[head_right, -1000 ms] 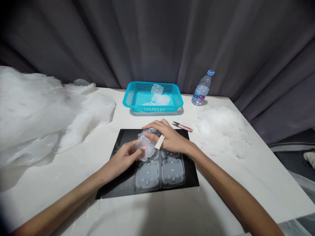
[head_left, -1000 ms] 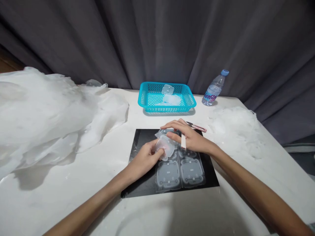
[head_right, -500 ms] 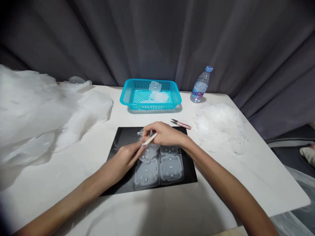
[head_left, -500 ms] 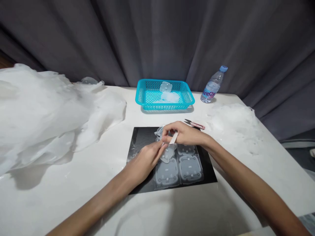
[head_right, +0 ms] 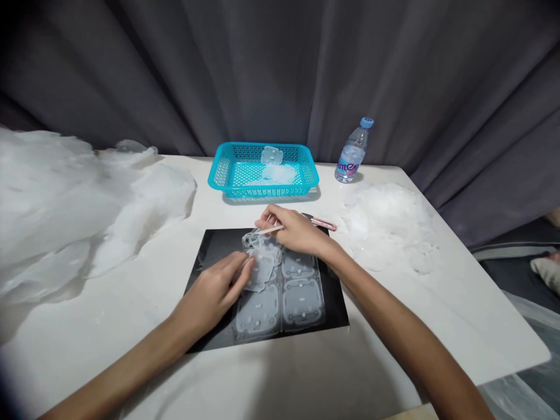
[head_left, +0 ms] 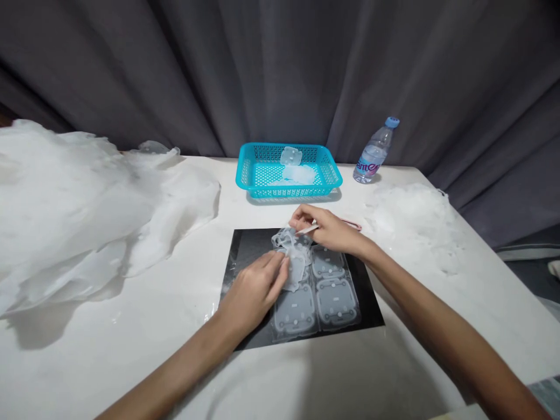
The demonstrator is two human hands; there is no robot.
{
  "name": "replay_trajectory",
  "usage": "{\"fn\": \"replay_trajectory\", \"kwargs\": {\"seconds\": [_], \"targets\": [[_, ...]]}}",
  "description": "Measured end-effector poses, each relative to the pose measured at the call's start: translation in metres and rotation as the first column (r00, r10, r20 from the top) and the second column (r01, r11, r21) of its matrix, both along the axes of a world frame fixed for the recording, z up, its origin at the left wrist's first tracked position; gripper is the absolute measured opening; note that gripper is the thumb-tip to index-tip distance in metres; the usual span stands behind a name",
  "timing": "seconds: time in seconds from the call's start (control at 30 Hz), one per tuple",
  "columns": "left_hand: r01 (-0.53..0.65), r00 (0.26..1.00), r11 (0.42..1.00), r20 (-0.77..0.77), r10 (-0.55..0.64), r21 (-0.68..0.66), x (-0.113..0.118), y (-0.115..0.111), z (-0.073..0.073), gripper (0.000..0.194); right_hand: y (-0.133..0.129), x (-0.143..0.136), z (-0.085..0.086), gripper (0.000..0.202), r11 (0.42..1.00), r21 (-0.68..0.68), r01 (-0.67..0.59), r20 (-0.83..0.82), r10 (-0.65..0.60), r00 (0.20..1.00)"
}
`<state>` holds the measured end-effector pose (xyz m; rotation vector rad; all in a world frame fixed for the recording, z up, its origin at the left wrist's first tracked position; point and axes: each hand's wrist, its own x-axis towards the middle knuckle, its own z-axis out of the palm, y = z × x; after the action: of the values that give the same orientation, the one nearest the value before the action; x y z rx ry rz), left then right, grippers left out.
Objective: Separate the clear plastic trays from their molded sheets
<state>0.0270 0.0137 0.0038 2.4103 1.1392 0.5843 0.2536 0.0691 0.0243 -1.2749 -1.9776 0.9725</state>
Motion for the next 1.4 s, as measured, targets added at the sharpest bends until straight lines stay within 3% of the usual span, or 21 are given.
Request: {"fn": "replay_trajectory", "kwargs": {"seconds": [0.1,0.2,0.27,0.4,0.5,0.6,0.67,0.73,0.8,0.83,0.9,0.97,1.0,1.07,1.13,1.27,1.4], "targets": [[-0.067,0.977,0.970,0.183,0.112,-0.233,-0.005,0.011,-0.001,0.031,-0.001,0.012,0.005,0.029,0.994,-0.087,-0.060,-0.084,0.053,0.995],[-0.075,0.947,0.927,0.266,0.182,-0.366,-0.004,0.015,-0.004,0.032,-0.003,0.011,0.005,0.029,0.975,-0.098,-0.200,-0.093,0.191,0.977],[-0.062,0.933,0.908,0.298,0.200,-0.414,-0.002,0.015,-0.005,0.033,-0.006,0.005,0.003,0.029,0.966,-0.090,-0.244,-0.168,0.226,0.960],[-0.059,0.926,0.908,0.318,0.205,-0.415,0.000,0.014,-0.002,0.035,-0.009,-0.005,0.001,0.034,0.975,-0.125,-0.185,-0.280,0.145,0.949],[-0.049,0.951,0.964,0.283,0.125,-0.260,-0.002,0.013,-0.002,0.033,-0.010,-0.003,0.002,0.033,0.966,-0.147,-0.213,-0.291,0.163,0.943],[0.015,0.984,0.993,0.172,-0.036,0.121,-0.004,0.010,-0.002,0.026,-0.011,-0.001,0.001,0.030,0.952,-0.147,-0.270,-0.283,0.221,0.933],[0.121,0.987,0.898,0.045,-0.155,0.423,-0.003,0.005,0.001,0.021,-0.012,-0.006,-0.003,0.023,0.964,-0.116,-0.240,-0.192,0.215,0.957],[0.229,0.970,0.736,-0.088,-0.225,0.637,0.000,0.000,0.005,0.019,-0.012,-0.015,-0.009,0.016,0.998,-0.023,-0.059,0.008,0.059,0.998],[0.277,0.957,0.635,-0.146,-0.252,0.721,0.002,-0.003,0.006,0.020,-0.011,-0.026,-0.015,0.014,0.984,0.106,0.141,0.188,-0.159,0.969],[0.263,0.959,0.644,-0.120,-0.258,0.718,0.002,-0.003,0.005,0.019,-0.010,-0.030,-0.017,0.014,0.971,0.144,0.191,0.234,-0.221,0.947],[0.151,0.976,0.788,0.038,-0.216,0.597,-0.001,-0.002,0.002,0.017,-0.006,-0.031,-0.018,0.014,0.960,0.171,0.223,0.271,-0.263,0.926],[-0.035,0.970,0.954,0.239,-0.039,0.298,-0.004,0.002,-0.003,0.015,-0.002,-0.022,-0.013,0.012,0.960,0.156,0.232,0.199,-0.261,0.945],[-0.118,0.949,0.985,0.307,0.075,0.123,-0.005,0.005,-0.004,0.016,0.000,-0.015,-0.009,0.013,0.963,0.139,0.229,0.127,-0.247,0.961],[-0.199,0.893,0.966,0.374,0.249,-0.167,-0.007,0.010,-0.006,0.021,-0.001,-0.001,0.000,0.022,0.980,0.085,0.180,-0.046,-0.177,0.983],[-0.175,0.848,0.926,0.427,0.314,-0.333,-0.006,0.014,-0.005,0.028,-0.004,0.009,0.007,0.029,0.997,0.027,0.070,-0.126,-0.066,0.990],[-0.081,0.766,0.873,0.530,0.363,-0.480,-0.003,0.018,-0.004,0.033,-0.012,0.010,0.007,0.035,0.988,-0.087,-0.127,-0.134,0.114,0.984],[-0.018,0.708,0.821,0.572,0.413,-0.571,-0.001,0.021,-0.003,0.039,-0.014,0.002,-0.002,0.037,0.968,-0.173,-0.182,-0.224,0.141,0.964]]}}
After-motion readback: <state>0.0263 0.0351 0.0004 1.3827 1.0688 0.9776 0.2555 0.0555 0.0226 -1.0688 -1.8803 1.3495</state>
